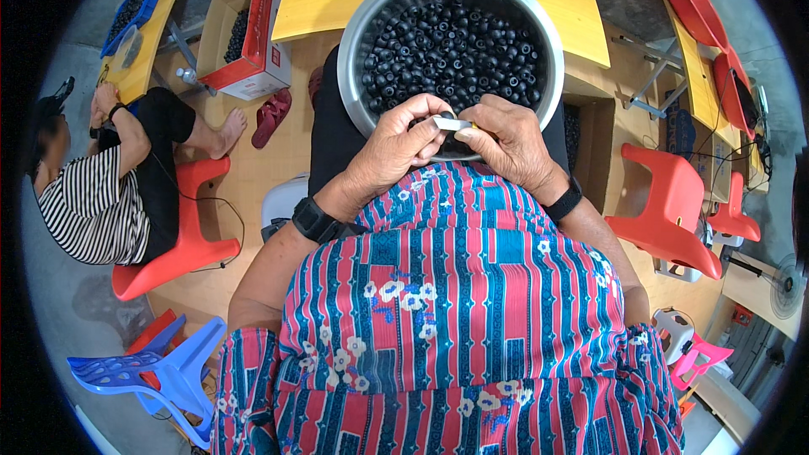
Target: Trimming excess material or flashing from small black rubber molded parts using a utility knife.
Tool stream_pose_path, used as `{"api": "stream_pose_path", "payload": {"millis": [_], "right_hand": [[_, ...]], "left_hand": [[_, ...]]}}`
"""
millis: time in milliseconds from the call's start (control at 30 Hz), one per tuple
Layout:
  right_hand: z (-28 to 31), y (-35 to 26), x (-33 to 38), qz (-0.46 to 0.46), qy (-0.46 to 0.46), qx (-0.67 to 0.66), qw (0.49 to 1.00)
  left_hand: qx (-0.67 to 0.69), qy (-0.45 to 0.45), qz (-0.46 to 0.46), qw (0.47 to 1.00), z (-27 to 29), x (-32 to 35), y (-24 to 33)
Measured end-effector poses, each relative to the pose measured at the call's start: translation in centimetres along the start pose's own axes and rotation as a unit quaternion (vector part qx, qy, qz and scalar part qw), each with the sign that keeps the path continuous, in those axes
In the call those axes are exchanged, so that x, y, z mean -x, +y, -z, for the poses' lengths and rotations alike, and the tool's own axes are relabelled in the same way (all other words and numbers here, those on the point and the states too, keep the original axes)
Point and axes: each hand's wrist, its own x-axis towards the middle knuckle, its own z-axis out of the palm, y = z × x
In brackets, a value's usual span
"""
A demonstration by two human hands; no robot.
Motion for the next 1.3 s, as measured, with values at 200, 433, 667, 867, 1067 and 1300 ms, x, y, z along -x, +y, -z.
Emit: {"api": "stream_pose_path", "payload": {"millis": [200,433,667,867,1067,1300], "right_hand": [[-0.07,0.05,-0.06,-0.001,-0.001,-0.005,1.0],[0.25,0.14,0.0,0.005,-0.019,0.006,1.0],[0.09,-0.08,0.09,0.007,-0.013,0.014,1.0],[0.11,-0.08,0.06,0.01,-0.009,0.012,1.0],[0.08,-0.12,0.11,0.001,-0.011,0.017,1.0],[-0.06,0.21,0.13,0.004,0.009,-0.008,1.0]], "left_hand": [[0.0,0.001,0.005,1.0,-0.05,0.14,0.02],[-0.011,0.004,0.024,1.0,-0.54,0.11,0.5],[-0.017,0.0,0.023,1.0,-0.43,0.16,0.53],[-0.014,-0.006,0.02,1.0,-0.33,0.19,0.48],[-0.016,-0.004,0.015,1.0,-0.25,0.21,0.35],[-0.024,-0.018,0.012,0.999,-0.19,0.16,0.35]]}}
